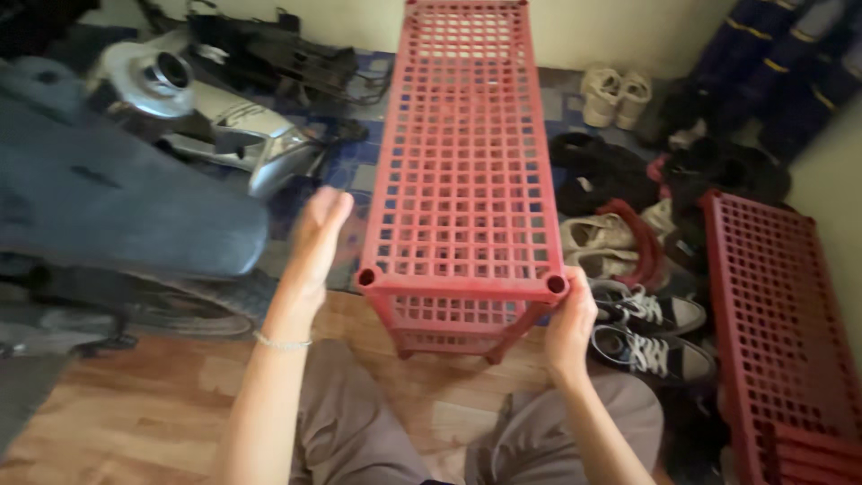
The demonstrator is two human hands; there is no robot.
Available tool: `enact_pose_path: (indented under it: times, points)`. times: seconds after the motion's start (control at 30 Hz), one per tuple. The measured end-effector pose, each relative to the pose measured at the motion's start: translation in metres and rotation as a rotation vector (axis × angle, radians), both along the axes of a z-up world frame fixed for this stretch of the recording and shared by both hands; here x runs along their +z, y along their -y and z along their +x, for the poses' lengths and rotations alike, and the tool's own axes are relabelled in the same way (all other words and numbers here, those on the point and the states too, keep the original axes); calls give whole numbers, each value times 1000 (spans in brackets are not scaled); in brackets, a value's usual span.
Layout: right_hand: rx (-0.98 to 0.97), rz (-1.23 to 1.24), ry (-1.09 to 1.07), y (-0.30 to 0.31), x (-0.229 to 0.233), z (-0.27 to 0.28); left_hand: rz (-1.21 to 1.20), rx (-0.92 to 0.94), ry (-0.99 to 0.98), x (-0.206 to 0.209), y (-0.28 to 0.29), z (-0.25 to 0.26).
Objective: The person disassembles a red plastic stool by removing the top shelf and detaching the legs one by one. They place the removed parts on the floor next to them.
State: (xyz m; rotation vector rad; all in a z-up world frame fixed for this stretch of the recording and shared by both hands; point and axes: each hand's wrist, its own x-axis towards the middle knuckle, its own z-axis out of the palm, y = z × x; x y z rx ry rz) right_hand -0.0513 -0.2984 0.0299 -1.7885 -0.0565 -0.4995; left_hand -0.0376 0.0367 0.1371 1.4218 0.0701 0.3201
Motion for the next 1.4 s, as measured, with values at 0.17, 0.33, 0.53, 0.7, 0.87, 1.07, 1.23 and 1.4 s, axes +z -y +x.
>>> enact_pose_path:
  times: [0.17, 0.33, 0.53, 0.7, 0.87, 1.07, 1.23, 1.4]
  points:
    - [151, 641, 103, -11, 0, 13, -504, -164, -277, -34, 38, -5]
    - [21, 957, 18, 8, 26, 47, -534, -106, -175, -42, 109, -16]
    - [-330, 78, 468, 30, 47, 30, -453, -53, -105, -53, 141, -26]
    - [-82, -189, 442, -28, 15, -64, -343, -106, -41, -65, 133, -22]
    - [564, 304, -50, -60, -12, -66, -323, -177, -72, -54, 123, -29]
    - [727, 287, -49, -68, -34, -41, -410, -358, -200, -42, 104, -30]
    - [709, 256, 71, -74, -56, -36, -426, -235, -90, -52, 119, -26]
    - [663, 523, 12, -87, -79, -32, -450, -175, -60, -58, 125, -22]
